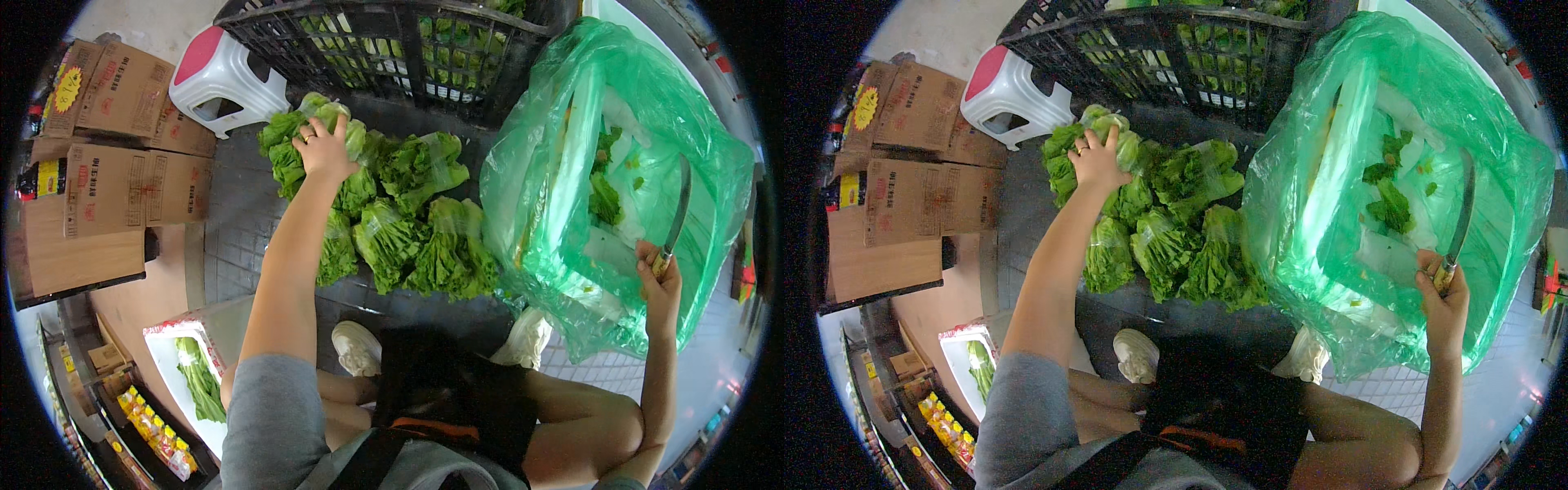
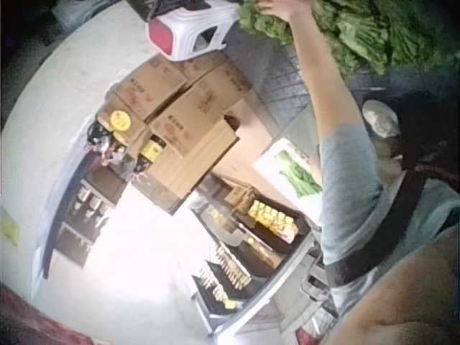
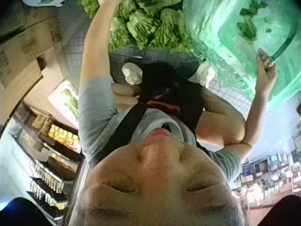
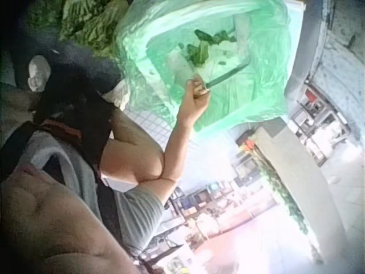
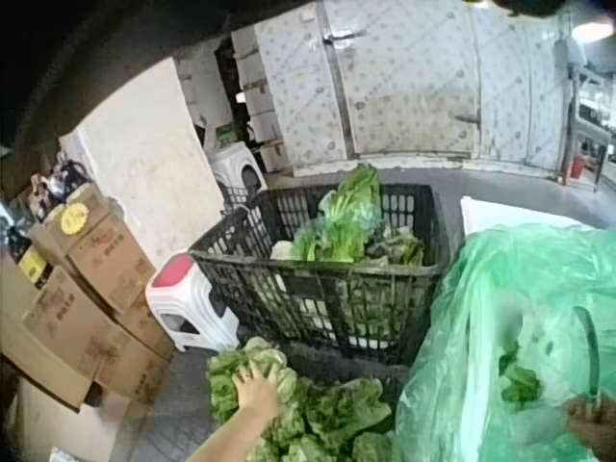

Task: The person sits on the floor and prepares lettuce heads by removing outer leaves, cutting the base with a knife, and wrapping each head in plastic film. The wrapped lettuce is placed into a white styrofoam box.

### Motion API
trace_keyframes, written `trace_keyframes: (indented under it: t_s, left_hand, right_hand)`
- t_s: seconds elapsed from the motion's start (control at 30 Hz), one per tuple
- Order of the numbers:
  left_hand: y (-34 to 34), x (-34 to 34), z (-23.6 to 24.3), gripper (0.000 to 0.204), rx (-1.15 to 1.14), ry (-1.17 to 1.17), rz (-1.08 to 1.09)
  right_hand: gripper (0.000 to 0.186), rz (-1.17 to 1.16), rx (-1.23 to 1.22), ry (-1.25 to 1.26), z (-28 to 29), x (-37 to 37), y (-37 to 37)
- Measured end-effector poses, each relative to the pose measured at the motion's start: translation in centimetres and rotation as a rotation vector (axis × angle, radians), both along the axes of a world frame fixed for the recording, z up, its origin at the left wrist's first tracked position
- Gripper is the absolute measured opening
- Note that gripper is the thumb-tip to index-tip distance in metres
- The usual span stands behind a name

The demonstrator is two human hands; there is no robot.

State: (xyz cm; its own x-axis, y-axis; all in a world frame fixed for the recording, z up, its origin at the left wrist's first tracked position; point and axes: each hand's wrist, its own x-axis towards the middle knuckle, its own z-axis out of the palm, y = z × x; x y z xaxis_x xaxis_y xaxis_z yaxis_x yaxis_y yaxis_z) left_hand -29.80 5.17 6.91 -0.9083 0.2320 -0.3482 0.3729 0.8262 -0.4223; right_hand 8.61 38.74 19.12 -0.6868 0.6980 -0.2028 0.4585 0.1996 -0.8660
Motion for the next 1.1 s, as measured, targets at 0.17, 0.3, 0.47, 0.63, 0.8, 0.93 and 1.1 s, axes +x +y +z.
trace_keyframes:
  t_s: [0.17, 0.3, 0.47, 0.63, 0.8, 0.93, 1.1]
  left_hand:
    - [-5.2, 0.4, 1.3, 0.086, 0.344, 0.164, -0.065]
    - [-7.5, 2.6, 7.3, 0.083, 0.885, 0.189, -0.28]
    - [-5.4, 10.9, 16.1, 0.098, 1.494, -0.502, -0.404]
    - [-1.1, 18.9, 19.2, 0.093, 1.519, -0.841, -0.365]
    - [2.4, 22.9, 18.4, 0.09, 1.465, -1.055, -0.329]
    - [4.1, 23.5, 16.5, 0.089, 1.399, -1.002, -0.381]
    - [4.7, 24.1, 16.2, 0.091, 1.412, -1.083, -0.247]
  right_hand:
    - [0.015, 0.003, 0.015, -0.019, 1.4, 0.1, -0.9]
    - [0.012, 0.065, 0.146, 0.077, 2.0, 0.5, -1.7]
    - [0.02, 0.254, 0.301, 0.018, 5.0, -0.5, -4.8]
    - [0.026, 0.569, 0.553, 0.244, 6.7, 0.3, -6.4]
    - [0.026, 0.625, 0.72, 0.177, 6.7, 2.6, -5.7]
    - [0.029, 0.635, 0.794, 0.102, 5.0, 3.2, -5.2]
    - [0.029, 0.66, 0.781, 0.041, 3.4, 2.9, -5.1]
